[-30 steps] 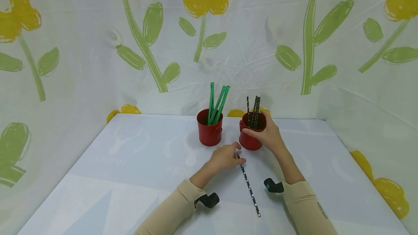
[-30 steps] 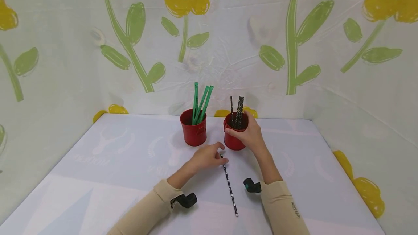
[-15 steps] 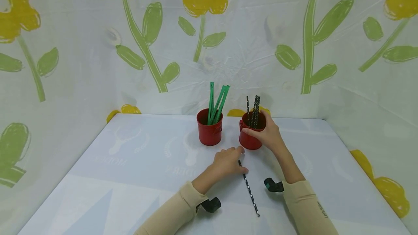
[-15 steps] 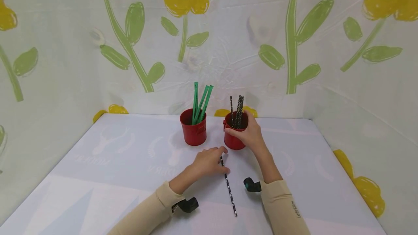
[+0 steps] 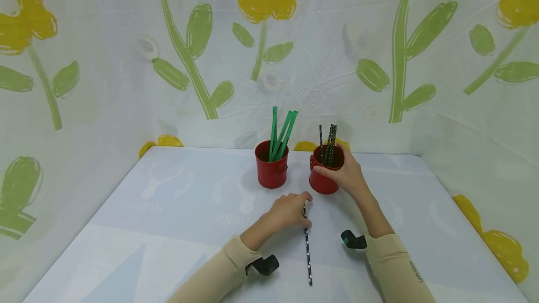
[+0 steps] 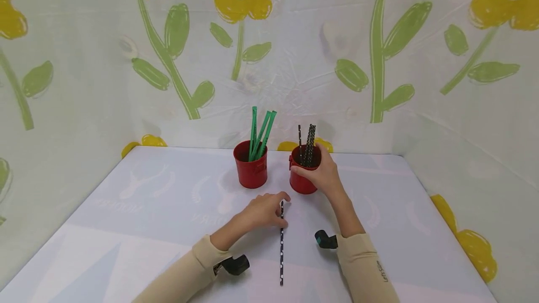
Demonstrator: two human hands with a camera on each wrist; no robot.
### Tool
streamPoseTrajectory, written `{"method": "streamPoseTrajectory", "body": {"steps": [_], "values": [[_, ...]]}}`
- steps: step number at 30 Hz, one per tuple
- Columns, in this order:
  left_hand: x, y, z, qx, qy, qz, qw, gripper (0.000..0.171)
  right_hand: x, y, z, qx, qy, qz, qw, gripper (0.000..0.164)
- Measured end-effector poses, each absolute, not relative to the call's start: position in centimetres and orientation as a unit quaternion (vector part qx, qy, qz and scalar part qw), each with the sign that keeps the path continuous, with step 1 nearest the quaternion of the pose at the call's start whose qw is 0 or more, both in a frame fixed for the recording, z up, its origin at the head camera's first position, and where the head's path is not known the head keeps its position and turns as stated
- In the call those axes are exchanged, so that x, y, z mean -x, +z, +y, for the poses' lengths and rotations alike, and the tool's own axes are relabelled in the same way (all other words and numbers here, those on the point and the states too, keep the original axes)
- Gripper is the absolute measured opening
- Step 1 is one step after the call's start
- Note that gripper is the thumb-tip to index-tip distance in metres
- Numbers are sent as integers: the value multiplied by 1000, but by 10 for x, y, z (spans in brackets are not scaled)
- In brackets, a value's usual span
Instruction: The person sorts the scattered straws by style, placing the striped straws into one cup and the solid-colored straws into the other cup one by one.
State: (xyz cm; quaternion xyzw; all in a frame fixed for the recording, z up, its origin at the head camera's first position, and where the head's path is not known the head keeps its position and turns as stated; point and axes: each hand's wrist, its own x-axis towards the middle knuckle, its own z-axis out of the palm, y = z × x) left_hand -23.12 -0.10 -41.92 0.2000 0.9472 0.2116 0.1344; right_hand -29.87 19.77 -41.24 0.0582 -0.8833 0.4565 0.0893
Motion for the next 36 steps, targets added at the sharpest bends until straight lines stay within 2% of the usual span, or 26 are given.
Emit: {"method": "streamPoseTrajectory", "body": {"steps": [13, 36], "values": [[238, -416, -10, -163, 275, 929, 187, 63, 300, -411, 197, -58, 452, -885, 92, 104], [241, -415, -14, -194, 307, 903, 230, 39, 299, -414, 198, -67, 450, -885, 98, 104]]}}
